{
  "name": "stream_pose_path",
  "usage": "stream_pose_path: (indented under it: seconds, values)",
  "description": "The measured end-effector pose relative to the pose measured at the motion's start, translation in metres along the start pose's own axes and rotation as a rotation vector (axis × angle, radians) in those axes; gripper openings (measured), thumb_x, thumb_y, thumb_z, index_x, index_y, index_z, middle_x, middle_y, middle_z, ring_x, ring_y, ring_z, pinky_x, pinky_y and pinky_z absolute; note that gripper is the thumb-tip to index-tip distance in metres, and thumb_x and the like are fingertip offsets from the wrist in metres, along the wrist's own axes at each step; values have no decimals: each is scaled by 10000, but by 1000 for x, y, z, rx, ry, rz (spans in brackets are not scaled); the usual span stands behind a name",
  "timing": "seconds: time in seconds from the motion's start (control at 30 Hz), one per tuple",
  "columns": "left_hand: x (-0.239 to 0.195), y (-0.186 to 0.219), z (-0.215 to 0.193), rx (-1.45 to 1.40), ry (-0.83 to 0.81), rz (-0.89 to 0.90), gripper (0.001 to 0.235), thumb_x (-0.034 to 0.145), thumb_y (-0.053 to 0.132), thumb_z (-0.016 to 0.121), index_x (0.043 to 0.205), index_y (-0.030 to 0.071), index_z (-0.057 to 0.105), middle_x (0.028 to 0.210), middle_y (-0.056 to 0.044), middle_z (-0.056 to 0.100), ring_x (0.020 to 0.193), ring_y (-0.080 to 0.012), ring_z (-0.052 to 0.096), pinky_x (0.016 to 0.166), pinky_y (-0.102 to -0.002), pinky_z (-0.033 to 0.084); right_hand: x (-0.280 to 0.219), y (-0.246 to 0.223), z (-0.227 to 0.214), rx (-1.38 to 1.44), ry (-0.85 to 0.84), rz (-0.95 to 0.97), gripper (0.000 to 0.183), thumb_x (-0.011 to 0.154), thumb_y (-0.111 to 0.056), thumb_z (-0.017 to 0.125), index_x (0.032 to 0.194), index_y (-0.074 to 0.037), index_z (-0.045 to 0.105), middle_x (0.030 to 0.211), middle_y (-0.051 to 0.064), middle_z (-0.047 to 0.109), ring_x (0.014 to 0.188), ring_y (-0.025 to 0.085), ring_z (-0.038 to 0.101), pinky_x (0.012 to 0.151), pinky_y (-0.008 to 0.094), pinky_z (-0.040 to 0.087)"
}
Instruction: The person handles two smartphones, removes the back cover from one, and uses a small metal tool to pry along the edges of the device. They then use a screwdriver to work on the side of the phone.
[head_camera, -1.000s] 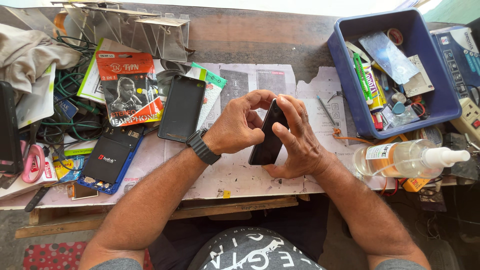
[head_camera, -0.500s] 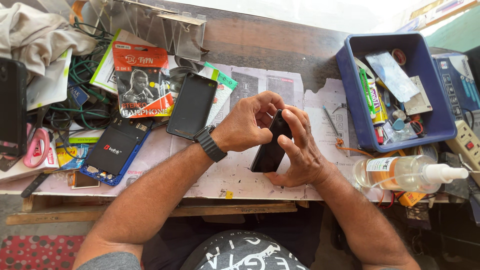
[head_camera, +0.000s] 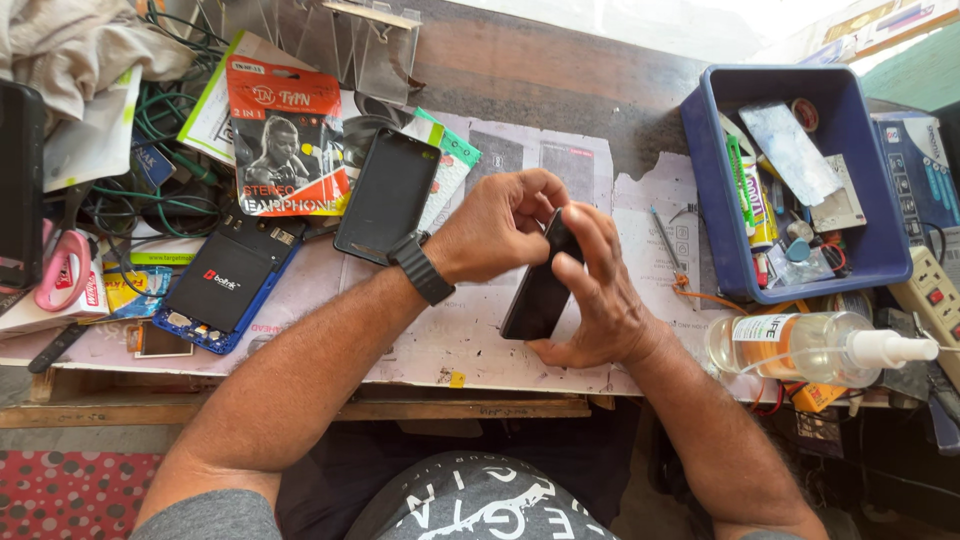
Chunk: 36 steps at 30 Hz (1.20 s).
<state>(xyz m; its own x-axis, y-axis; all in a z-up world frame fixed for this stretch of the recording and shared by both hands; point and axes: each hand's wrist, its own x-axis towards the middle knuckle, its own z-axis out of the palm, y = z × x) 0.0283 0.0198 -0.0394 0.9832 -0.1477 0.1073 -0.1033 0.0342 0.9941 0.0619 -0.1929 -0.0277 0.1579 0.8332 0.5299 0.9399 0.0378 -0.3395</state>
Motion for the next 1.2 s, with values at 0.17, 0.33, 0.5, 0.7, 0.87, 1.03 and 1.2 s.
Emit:
stream_pose_path:
  seconds: [0.17,0.33,0.5,0.7,0.87,1.03,1.2]
  values:
    - [-2,4,-1,-98,50,150,512,890,244,665,1369,81,589,1323,-145,665,1052,-189,701,896,-324,628,-3,7,-7,385,186,266,1199,656,-423,896,1646,-195,259,1678,141,199,1545,317,292,1239,461,315]
    - [-16,26,11,441,64,647,728,866,437,820,1453,150,498,1542,-158,467,1270,-276,640,1085,-407,587,-16,14,-20,1012,346,483,1041,745,-507,892,1571,-92,412,1693,172,257,1530,313,329,1284,446,275]
    - [-17,37,23,704,51,806,838,779,441,905,1443,160,477,1509,-156,469,1374,-370,536,1168,-501,497,-18,19,-18,1098,228,514,1085,752,-571,868,1591,-47,422,1671,192,309,1568,336,334,1328,491,282]
    - [-18,31,30,729,80,870,720,891,315,894,1427,91,470,1405,-141,539,1315,-351,592,1137,-500,542,-14,16,-12,1117,171,541,1049,755,-530,903,1552,-42,426,1713,203,259,1629,365,268,1368,532,253]
    - [-19,28,32,725,125,897,673,892,257,890,1393,42,495,1339,-144,548,1250,-354,633,1041,-453,609,-14,16,-12,1096,170,562,1053,746,-540,900,1554,-54,433,1714,199,256,1631,358,268,1368,535,257]
    - [-21,29,36,698,153,848,661,865,219,886,1394,57,524,1299,-125,554,1246,-339,639,1015,-416,632,-14,17,-10,1142,183,592,1073,719,-551,921,1543,-61,438,1700,198,266,1613,364,284,1360,543,259]
    - [-21,29,34,655,117,832,694,875,230,900,1424,56,512,1307,-110,555,1265,-326,640,1014,-403,635,-17,20,-8,1175,186,609,1075,692,-552,946,1520,-62,465,1696,202,272,1616,370,280,1364,556,247]
